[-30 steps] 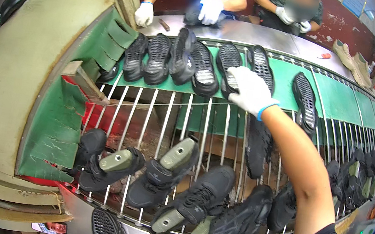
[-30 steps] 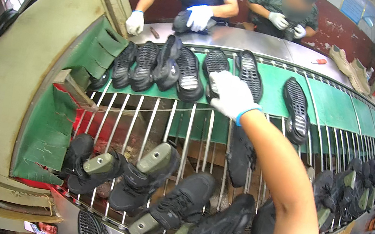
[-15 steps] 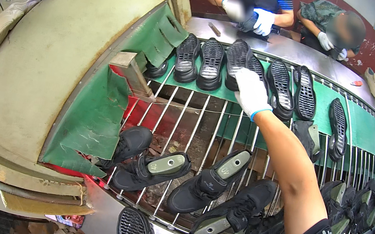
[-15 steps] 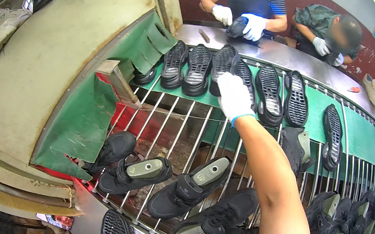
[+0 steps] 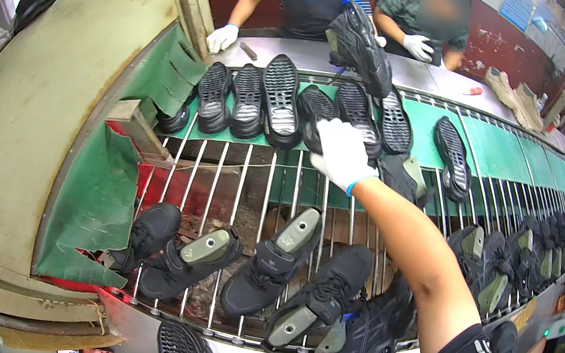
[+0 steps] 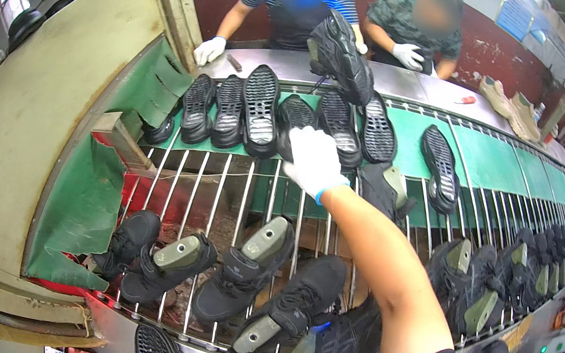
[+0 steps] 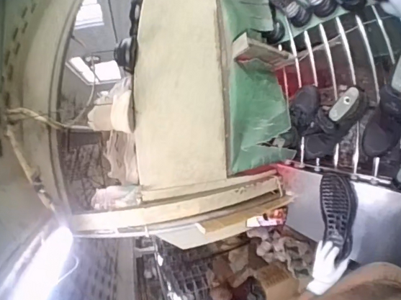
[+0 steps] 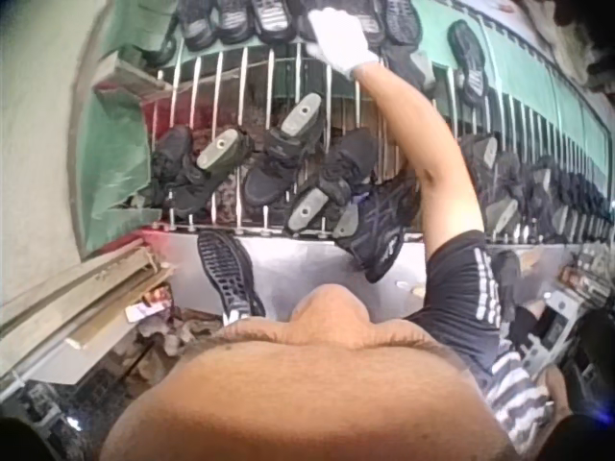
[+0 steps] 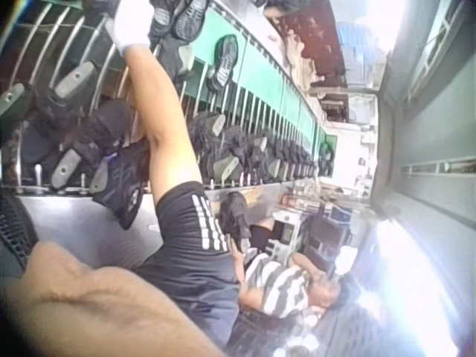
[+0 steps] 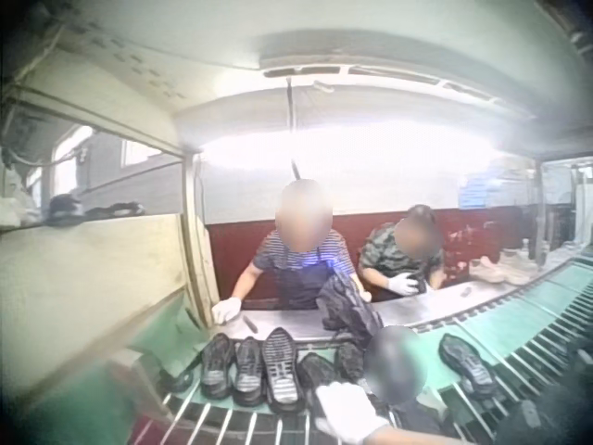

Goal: The person works on black sneakers on a conveyor belt, scraping surfaces with a small knife and applying adhesive or cleaner with a brush.

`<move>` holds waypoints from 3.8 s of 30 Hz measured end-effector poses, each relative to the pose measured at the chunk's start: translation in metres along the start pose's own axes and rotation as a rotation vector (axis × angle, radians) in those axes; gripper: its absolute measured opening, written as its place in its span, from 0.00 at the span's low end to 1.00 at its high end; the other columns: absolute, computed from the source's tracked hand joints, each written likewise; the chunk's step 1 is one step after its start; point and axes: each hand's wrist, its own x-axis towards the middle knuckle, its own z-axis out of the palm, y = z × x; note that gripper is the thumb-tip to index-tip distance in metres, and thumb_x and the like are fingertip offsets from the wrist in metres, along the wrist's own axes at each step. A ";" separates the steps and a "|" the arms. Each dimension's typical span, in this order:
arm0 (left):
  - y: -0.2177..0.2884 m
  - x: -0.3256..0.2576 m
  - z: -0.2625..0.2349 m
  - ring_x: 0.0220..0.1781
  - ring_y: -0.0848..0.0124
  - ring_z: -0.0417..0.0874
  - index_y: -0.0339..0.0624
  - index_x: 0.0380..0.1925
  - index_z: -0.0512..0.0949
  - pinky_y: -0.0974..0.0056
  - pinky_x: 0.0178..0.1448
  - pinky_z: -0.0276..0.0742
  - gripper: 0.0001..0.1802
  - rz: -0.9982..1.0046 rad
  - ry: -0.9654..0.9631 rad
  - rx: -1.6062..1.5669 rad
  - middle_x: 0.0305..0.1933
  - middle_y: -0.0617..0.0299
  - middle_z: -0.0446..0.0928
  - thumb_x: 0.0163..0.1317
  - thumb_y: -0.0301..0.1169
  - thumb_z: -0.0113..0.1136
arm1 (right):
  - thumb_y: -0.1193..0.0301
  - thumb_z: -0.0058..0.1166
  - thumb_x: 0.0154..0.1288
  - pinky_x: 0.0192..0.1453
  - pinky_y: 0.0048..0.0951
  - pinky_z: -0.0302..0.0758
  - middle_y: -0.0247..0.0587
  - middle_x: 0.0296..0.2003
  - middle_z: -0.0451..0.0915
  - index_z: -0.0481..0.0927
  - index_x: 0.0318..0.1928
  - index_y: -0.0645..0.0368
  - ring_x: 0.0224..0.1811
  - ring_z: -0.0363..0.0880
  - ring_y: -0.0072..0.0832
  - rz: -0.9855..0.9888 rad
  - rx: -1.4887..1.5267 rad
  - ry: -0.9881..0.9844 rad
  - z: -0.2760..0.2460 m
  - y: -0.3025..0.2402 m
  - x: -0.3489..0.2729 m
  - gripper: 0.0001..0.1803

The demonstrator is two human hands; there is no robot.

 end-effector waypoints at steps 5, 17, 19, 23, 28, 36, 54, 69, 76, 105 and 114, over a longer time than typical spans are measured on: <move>-0.014 -0.013 0.006 0.64 0.34 0.78 0.34 0.51 0.83 0.35 0.73 0.74 0.28 0.061 0.031 0.053 0.58 0.40 0.80 0.54 0.35 0.84 | 0.54 0.72 0.56 0.59 0.50 0.79 0.55 0.49 0.80 0.78 0.57 0.61 0.53 0.81 0.53 0.198 0.432 0.335 -0.081 -0.059 -0.036 0.33; -0.067 -0.041 0.078 0.75 0.40 0.72 0.28 0.72 0.69 0.45 0.83 0.66 0.43 0.332 0.446 -0.130 0.74 0.36 0.71 0.62 0.35 0.78 | 0.73 0.62 0.64 0.61 0.45 0.84 0.38 0.39 0.81 0.81 0.61 0.59 0.38 0.83 0.37 -0.375 0.402 0.333 -0.180 -0.321 -0.456 0.23; -0.067 -0.047 0.076 0.75 0.38 0.72 0.28 0.74 0.67 0.44 0.83 0.65 0.40 0.336 0.488 -0.045 0.74 0.37 0.71 0.68 0.35 0.73 | 0.62 0.62 0.70 0.78 0.55 0.67 0.58 0.72 0.73 0.69 0.76 0.61 0.73 0.72 0.48 -0.158 0.506 -0.389 -0.138 -0.355 -0.499 0.38; -0.044 -0.059 0.054 0.74 0.33 0.70 0.31 0.68 0.74 0.36 0.81 0.65 0.35 0.522 0.503 -0.129 0.71 0.36 0.73 0.69 0.41 0.70 | 0.65 0.70 0.57 0.60 0.47 0.80 0.48 0.53 0.80 0.83 0.52 0.62 0.54 0.81 0.49 -0.258 0.655 0.214 -0.209 -0.327 -0.478 0.24; 0.008 -0.060 0.049 0.75 0.31 0.69 0.34 0.65 0.78 0.33 0.80 0.64 0.37 0.705 0.418 -0.184 0.72 0.35 0.74 0.59 0.42 0.77 | 0.57 0.66 0.61 0.72 0.48 0.74 0.58 0.60 0.81 0.80 0.65 0.63 0.66 0.78 0.52 0.335 0.478 0.073 -0.242 -0.161 -0.468 0.35; 0.059 -0.042 0.054 0.57 0.41 0.76 0.44 0.45 0.80 0.37 0.65 0.71 0.21 0.770 0.270 -0.073 0.51 0.48 0.78 0.54 0.39 0.75 | 0.39 0.68 0.61 0.72 0.47 0.76 0.68 0.58 0.84 0.65 0.71 0.77 0.65 0.82 0.57 1.219 0.420 0.147 -0.196 0.040 -0.485 0.57; 0.020 -0.031 0.069 0.74 0.40 0.74 0.40 0.63 0.81 0.40 0.80 0.67 0.32 0.400 0.219 -0.011 0.67 0.42 0.79 0.61 0.40 0.76 | 0.51 0.75 0.53 0.64 0.47 0.82 0.64 0.58 0.84 0.67 0.71 0.71 0.59 0.87 0.50 1.282 0.500 0.408 -0.109 0.107 -0.361 0.53; 0.108 -0.065 0.101 0.66 0.50 0.84 0.28 0.78 0.59 0.50 0.72 0.80 0.57 0.469 -0.286 -1.286 0.66 0.41 0.80 0.58 0.42 0.84 | 0.41 0.58 0.72 0.75 0.46 0.74 0.45 0.66 0.79 0.71 0.72 0.62 0.67 0.79 0.41 0.606 1.813 1.087 -0.253 -0.261 -0.493 0.43; 0.067 -0.039 0.033 0.59 0.63 0.87 0.28 0.69 0.74 0.59 0.66 0.82 0.37 0.178 -0.688 -1.530 0.60 0.50 0.85 0.63 0.33 0.76 | 0.47 0.39 0.85 0.74 0.47 0.76 0.50 0.64 0.80 0.72 0.73 0.64 0.66 0.80 0.40 0.817 1.636 0.495 -0.256 -0.194 -0.649 0.35; 0.056 -0.046 0.051 0.70 0.59 0.82 0.32 0.73 0.70 0.57 0.77 0.73 0.30 0.412 -0.420 -1.072 0.67 0.45 0.82 0.72 0.24 0.63 | 0.28 0.34 0.76 0.88 0.47 0.57 0.52 0.81 0.61 0.55 0.84 0.57 0.82 0.61 0.46 1.063 2.374 -0.225 -0.214 -0.330 -0.667 0.54; 0.042 -0.043 0.073 0.63 0.57 0.86 0.33 0.64 0.80 0.57 0.72 0.79 0.21 0.669 -0.418 -0.973 0.60 0.47 0.86 0.73 0.22 0.60 | 0.53 0.39 0.89 0.82 0.39 0.68 0.46 0.74 0.73 0.66 0.77 0.69 0.74 0.74 0.34 1.129 1.969 -0.100 -0.156 -0.332 -0.714 0.33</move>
